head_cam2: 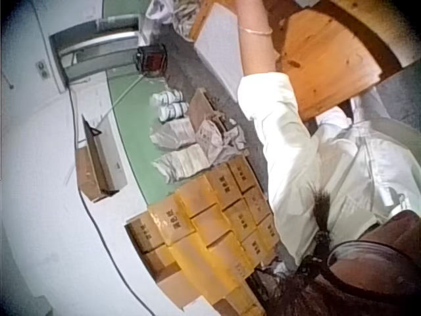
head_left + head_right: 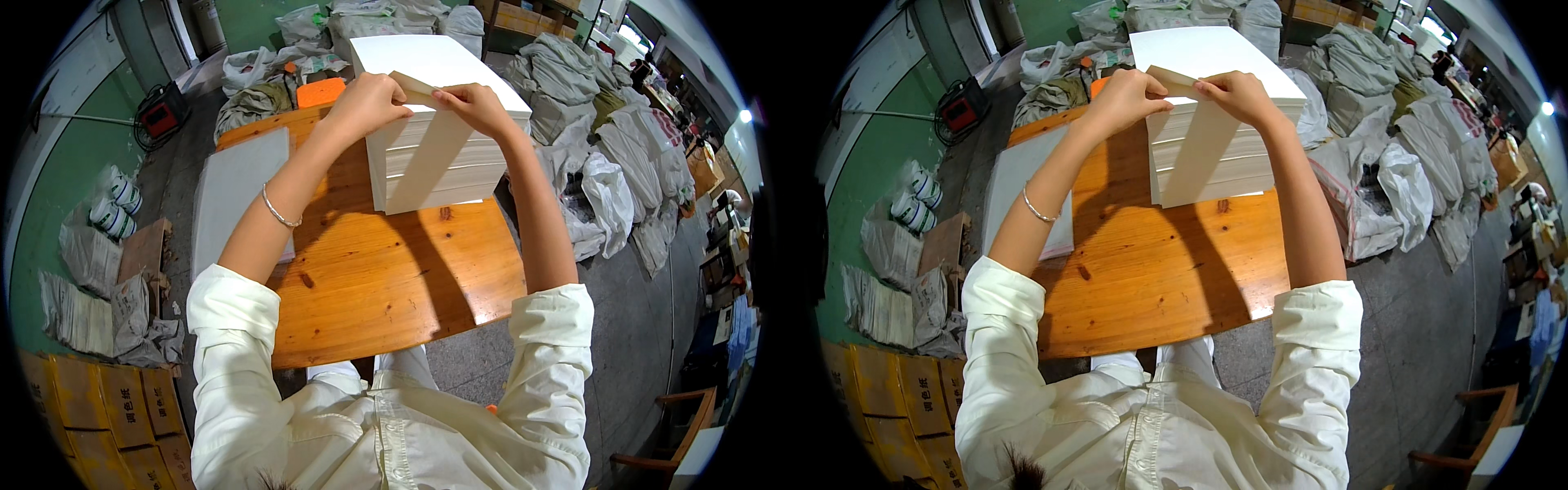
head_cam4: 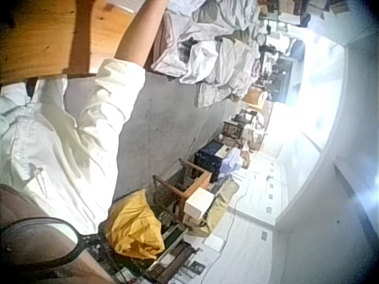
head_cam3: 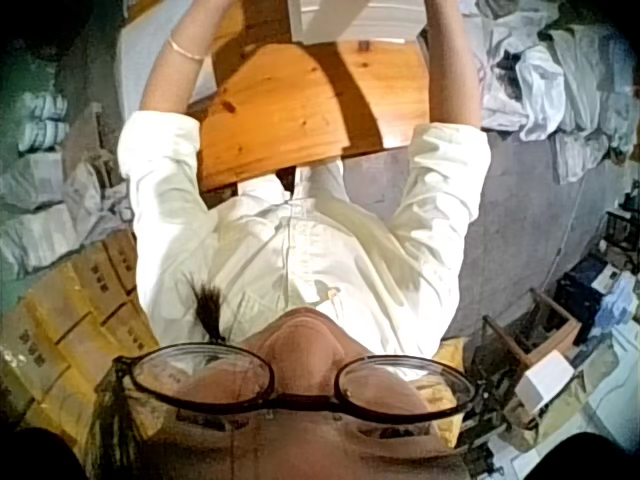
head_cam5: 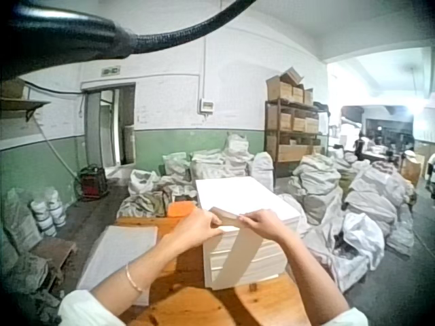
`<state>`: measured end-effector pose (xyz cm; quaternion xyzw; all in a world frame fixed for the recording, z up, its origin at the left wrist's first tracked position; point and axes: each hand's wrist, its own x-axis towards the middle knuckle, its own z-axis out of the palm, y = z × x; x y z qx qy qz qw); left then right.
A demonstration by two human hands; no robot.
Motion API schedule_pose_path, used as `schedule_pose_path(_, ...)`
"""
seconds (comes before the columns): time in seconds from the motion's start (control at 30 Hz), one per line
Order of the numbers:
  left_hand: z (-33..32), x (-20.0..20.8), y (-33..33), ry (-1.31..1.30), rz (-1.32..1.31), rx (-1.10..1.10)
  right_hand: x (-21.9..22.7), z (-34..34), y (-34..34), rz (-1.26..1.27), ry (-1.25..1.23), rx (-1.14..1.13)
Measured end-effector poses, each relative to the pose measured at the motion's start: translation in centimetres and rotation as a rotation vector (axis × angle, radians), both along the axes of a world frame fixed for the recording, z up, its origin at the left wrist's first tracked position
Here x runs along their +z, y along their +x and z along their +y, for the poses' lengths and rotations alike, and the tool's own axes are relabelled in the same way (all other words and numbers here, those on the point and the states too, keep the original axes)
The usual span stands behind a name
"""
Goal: The person takes a sheet of white paper from a stack on a wooden table and places it into a clear plastic bag. They smooth the paper inside the bag and seal the top. The person repeats this process with a second sheet of paper.
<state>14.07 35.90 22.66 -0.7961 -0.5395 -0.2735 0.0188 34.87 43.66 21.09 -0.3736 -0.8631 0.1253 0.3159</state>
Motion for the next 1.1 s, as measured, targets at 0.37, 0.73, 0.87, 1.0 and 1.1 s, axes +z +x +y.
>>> schedule_pose_path(0.37, 0.7, 1.4, -0.2, -0.017, 0.027, -0.064, -0.1, 0.0, 0.0, 0.018, 0.016, 0.027)
schedule_pose_path(0.73, -0.7, 0.9, 0.5, 0.766, 0.168, -0.011, -0.5, 0.1, -0.1, 0.049, 0.064, 0.063)
schedule_pose_path(0.87, -1.6, 0.0, 0.8, 0.413, 0.027, 0.012, -0.1, -0.3, 0.0, 0.031, 0.014, -0.012)
schedule_pose_path(1.0, 0.0, -0.4, 0.0, 0.090, -0.008, 0.030, 0.0, -0.3, -0.2, 0.047, 0.035, 0.011)
schedule_pose_path(1.1, 0.3, 0.1, 0.0, 0.018, 0.016, 0.008, 0.2, -0.4, -0.1, 0.021, 0.001, 0.009)
